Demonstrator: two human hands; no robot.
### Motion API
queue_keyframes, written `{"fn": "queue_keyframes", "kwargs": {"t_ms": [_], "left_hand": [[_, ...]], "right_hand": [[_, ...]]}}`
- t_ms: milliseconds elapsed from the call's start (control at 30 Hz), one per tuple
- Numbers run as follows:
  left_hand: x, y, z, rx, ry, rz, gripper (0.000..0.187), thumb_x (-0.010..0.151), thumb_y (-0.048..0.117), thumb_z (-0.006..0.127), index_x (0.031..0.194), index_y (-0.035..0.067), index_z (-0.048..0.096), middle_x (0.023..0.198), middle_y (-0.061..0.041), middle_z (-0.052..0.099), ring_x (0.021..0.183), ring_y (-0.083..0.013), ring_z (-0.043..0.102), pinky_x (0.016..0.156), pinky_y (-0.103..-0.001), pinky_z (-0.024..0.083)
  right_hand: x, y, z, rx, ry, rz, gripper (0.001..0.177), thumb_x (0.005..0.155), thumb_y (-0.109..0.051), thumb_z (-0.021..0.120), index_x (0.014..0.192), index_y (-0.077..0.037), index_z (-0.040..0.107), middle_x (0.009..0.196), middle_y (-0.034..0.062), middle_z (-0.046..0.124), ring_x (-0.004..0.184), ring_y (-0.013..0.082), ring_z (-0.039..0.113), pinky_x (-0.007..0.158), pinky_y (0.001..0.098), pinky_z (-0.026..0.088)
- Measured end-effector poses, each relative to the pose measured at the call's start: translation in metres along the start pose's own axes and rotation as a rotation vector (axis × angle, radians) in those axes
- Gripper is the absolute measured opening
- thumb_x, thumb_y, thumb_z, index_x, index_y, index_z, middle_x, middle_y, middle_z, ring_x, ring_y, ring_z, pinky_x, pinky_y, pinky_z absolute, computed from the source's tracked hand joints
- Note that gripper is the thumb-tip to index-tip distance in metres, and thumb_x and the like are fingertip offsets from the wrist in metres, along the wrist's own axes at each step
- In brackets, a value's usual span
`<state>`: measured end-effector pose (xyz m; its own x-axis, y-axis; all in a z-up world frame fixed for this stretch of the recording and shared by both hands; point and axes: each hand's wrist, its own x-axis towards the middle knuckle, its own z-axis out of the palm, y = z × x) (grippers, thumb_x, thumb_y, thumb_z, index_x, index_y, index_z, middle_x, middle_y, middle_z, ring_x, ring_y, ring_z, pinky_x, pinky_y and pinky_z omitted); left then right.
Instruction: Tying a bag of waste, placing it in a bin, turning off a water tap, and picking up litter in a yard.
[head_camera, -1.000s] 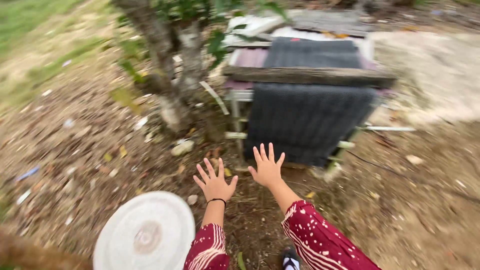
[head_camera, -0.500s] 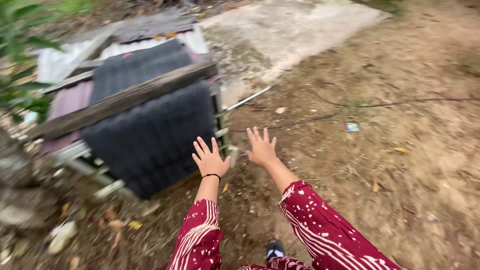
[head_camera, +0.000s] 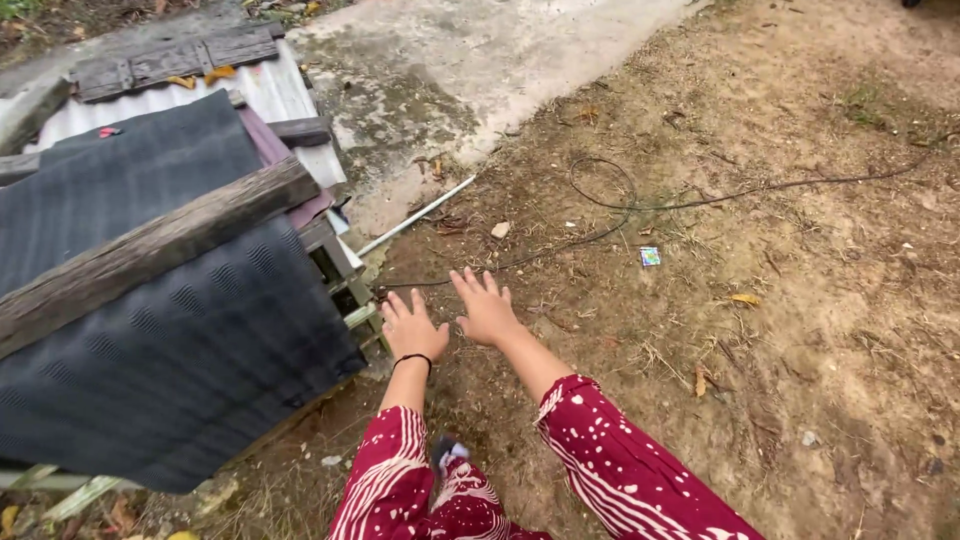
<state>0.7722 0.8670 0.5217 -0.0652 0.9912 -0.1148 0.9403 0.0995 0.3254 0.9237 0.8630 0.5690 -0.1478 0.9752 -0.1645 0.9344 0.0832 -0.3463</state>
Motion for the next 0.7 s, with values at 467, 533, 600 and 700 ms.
{"fn": "queue_keyframes", "kwargs": {"t_ms": [467,533,600,700], "left_hand": [[0.281,-0.046,0.116,-0.483,-0.150,-0.556,0.077,0.091,0.039,0.069,0.147,-0.006,0.042,0.141,-0.031,0.055,0.130,-0.0418,0.056,0.109,-0.048,0.046],[0.297,-0.054,0.128,-0.530,-0.131,-0.670,0.074,0.093,0.037,0.067,0.147,-0.007,0.042,0.137,-0.031,0.058,0.126,-0.0428,0.059,0.106,-0.049,0.048],[0.332,-0.063,0.141,-0.604,0.010,-0.727,0.071,0.096,0.035,0.062,0.150,-0.005,0.041,0.131,-0.032,0.063,0.123,-0.0447,0.061,0.105,-0.050,0.048],[0.397,-0.078,0.155,-0.598,0.186,-0.750,0.079,0.096,0.038,0.062,0.152,-0.009,0.033,0.133,-0.034,0.060,0.124,-0.0459,0.059,0.106,-0.050,0.046]], "right_hand": [[0.284,0.062,0.038,0.105,-0.180,-0.145,0.082,0.087,-0.026,0.073,0.157,-0.018,0.031,0.161,0.0100,0.037,0.146,0.0385,0.036,0.119,0.0513,0.031],[0.307,0.065,0.051,0.159,-0.200,-0.182,0.079,0.086,-0.025,0.073,0.155,-0.013,0.037,0.155,0.0136,0.046,0.142,0.0404,0.042,0.117,0.0462,0.036],[0.351,0.064,0.050,0.240,-0.164,-0.181,0.062,0.087,-0.022,0.071,0.145,-0.009,0.054,0.134,0.0197,0.063,0.128,0.0382,0.059,0.107,0.0433,0.047],[0.415,0.071,0.082,0.313,-0.122,-0.254,0.046,0.086,-0.019,0.070,0.130,-0.006,0.066,0.125,0.0192,0.069,0.116,0.0371,0.065,0.100,0.0436,0.052]]}}
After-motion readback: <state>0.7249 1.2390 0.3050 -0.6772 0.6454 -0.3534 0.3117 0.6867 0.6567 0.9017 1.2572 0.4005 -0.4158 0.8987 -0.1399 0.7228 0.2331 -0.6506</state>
